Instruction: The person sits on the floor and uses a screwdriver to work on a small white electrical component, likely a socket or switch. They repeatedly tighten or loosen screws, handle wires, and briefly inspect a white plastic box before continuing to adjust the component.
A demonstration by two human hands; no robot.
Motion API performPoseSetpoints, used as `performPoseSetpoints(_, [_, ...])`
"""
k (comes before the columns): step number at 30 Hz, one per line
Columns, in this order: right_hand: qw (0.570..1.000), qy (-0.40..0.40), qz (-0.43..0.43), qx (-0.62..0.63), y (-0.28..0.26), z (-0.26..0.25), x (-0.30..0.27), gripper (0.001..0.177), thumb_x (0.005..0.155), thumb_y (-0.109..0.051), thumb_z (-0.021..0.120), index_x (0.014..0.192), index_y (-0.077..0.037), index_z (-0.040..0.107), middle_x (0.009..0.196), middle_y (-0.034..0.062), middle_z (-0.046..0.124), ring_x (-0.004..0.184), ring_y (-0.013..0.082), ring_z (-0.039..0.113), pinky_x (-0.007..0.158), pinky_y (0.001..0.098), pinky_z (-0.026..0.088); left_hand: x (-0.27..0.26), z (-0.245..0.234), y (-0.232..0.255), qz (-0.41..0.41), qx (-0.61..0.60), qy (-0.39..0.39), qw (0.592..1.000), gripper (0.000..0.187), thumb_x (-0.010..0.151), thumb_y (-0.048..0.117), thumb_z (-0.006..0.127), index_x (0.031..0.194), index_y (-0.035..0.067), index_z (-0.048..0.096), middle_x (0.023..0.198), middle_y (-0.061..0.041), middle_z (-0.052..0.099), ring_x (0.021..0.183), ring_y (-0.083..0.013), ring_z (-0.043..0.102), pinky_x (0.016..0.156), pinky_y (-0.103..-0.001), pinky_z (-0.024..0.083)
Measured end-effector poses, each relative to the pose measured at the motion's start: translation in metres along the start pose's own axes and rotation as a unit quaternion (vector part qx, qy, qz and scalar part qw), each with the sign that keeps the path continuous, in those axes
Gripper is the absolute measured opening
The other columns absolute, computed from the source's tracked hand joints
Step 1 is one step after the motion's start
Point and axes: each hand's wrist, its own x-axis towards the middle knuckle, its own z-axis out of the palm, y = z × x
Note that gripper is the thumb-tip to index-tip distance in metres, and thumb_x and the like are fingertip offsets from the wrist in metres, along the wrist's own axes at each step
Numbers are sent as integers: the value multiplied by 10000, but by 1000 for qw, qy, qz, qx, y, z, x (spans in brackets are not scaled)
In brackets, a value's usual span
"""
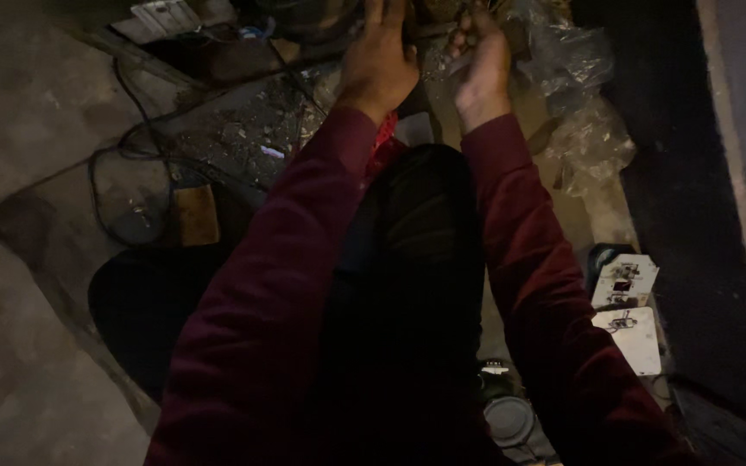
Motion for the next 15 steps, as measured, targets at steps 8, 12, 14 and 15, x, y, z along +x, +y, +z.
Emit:
performPoseSetpoints(8, [989,81,-58,-110,-32,25,2,168,932,-90,619,1047,-207,581,751,69,648,575,160,603,530,311,524,-5,-16,10,-38,-37,-47,997,819,974,148,711,1621,136,209,1719,-109,144,1064,-423,710,873,-453,631])
performPoseSetpoints(12, [926,44,-249,-280,-28,-2,14,193,1015,-171,739,897,-51,644,776,16,629,631,127,563,570,288,469,-6,-15,7,-24,-24,-43,998,867,967,136,714,1638,127,165,1710,-115,118,1057,-433,703,873,-448,631])
performPoseSetpoints(14, [840,70,-338,-419,-30,-14,27,349,1075,-182,800,809,-23,639,739,22,551,634,156,474,600,304,387,-5,-9,4,-21,-13,-43,999,860,973,148,724,1635,123,175,1717,-110,125,1078,-426,701,884,-442,633])
performPoseSetpoints(15, [833,42,-372,-407,-28,-16,32,298,1046,-150,808,834,-21,643,767,12,585,666,151,521,620,300,442,-3,-6,3,-32,-11,-53,998,852,979,156,720,1633,125,174,1722,-104,130,1083,-414,706,881,-433,638])
